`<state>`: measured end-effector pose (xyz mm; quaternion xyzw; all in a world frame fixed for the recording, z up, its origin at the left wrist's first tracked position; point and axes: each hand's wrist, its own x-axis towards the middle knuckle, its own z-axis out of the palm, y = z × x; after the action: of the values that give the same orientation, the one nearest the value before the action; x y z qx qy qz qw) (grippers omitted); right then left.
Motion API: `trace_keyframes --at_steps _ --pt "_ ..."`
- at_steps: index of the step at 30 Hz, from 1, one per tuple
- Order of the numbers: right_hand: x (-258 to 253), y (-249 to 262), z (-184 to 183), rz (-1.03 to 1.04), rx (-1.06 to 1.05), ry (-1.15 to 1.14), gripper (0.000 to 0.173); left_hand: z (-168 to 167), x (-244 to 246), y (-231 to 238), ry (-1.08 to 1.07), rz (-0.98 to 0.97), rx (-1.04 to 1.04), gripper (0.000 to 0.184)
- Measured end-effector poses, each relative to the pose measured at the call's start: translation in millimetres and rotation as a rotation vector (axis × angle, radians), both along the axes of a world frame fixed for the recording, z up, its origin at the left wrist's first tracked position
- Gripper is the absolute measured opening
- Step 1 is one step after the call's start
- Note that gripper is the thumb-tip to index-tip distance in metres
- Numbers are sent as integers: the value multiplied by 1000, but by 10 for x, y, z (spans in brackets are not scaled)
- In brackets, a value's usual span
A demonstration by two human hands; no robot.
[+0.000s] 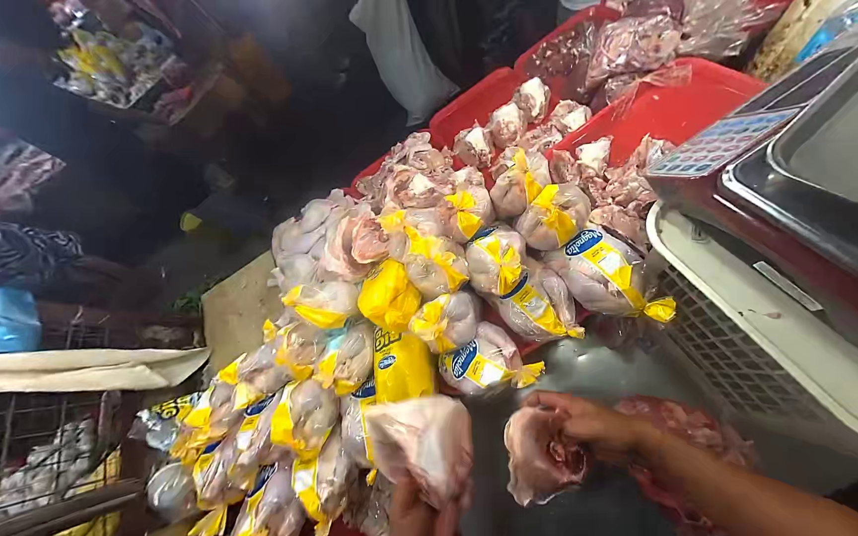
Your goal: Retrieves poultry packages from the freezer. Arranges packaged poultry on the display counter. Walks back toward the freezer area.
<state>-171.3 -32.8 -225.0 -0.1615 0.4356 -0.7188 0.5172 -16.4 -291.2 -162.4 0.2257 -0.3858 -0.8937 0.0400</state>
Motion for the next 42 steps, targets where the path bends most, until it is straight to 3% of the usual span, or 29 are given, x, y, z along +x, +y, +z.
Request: trace_keyframes --at_steps 1,3,6,7,10,11,13,16,18,20,22,24,26,27,29,31,33,35,37,40,42 --pt "-154 -50 314 -39 -83 -22 49 267 -333 -138 105 48 -181 35" --pt "-703 -186 1022 -186 -105 100 35 802 -1285 -549 371 75 -619 16" --pt "-1774 -435 1621 -474 30 517 27 1402 -2820 -1018 631 88 -1145 34" --pt "-2175 -553 1725 -552 63 650 30 1481 -3264 -1123 570 173 -1300 37" --pt "-3311 -1040 1717 -684 327 1062 44 1328 -4324 -1334 55 305 -1739 64" --pt "-3611 -1236 1601 -669 454 1179 49 1191 -4579 -1351 -84 225 -1823 66" --pt "-3873 -1599 1171 -471 707 1255 58 675 -4849 -1389 -224 -148 -1917 66" --pt "-3768 -1958 732 123 984 1162 39 -207 -4916 -1545 -307 -687 -1890 69" --pt "-3742 -1970 760 293 1037 1067 34 -230 -4789 -1518 -305 -885 -1772 59" --pt "-3554 -1821 817 126 965 1080 29 -86 -4591 -1506 -182 -919 -1739 38" --pt "-3158 -1608 867 -286 805 1086 39 119 -4337 -1479 -124 -724 -1701 31" --pt "-2329 -1268 916 -633 627 1072 40 327 -3838 -1368 -81 -450 -1546 35" --pt "-1302 -847 687 -829 511 1073 34 395 -3105 -1216 94 -209 -1368 36" --pt "-776 -619 488 -838 488 1041 28 343 -2699 -1073 207 -106 -1283 34" --pt "130 -147 101 -668 561 927 24 131 -1803 -613 367 -35 -1152 23" --pt "489 311 -134 -469 773 834 23 -151 -1033 97 331 -222 -1051 18" --pt "352 666 -170 -412 1024 843 27 -394 -656 773 207 -573 -1027 24" --pt "-75 852 -199 -434 1184 818 34 -465 -850 1287 98 -844 -1137 38" --pt "-412 891 -384 -500 1287 633 46 -569 -1379 1656 -84 -971 -1173 55" --pt "-636 882 -480 -651 1337 333 49 -983 -2084 2054 -304 -912 -1103 66" --pt "-645 800 -544 -749 1328 319 53 -1050 -2298 2216 -329 -787 -962 52"
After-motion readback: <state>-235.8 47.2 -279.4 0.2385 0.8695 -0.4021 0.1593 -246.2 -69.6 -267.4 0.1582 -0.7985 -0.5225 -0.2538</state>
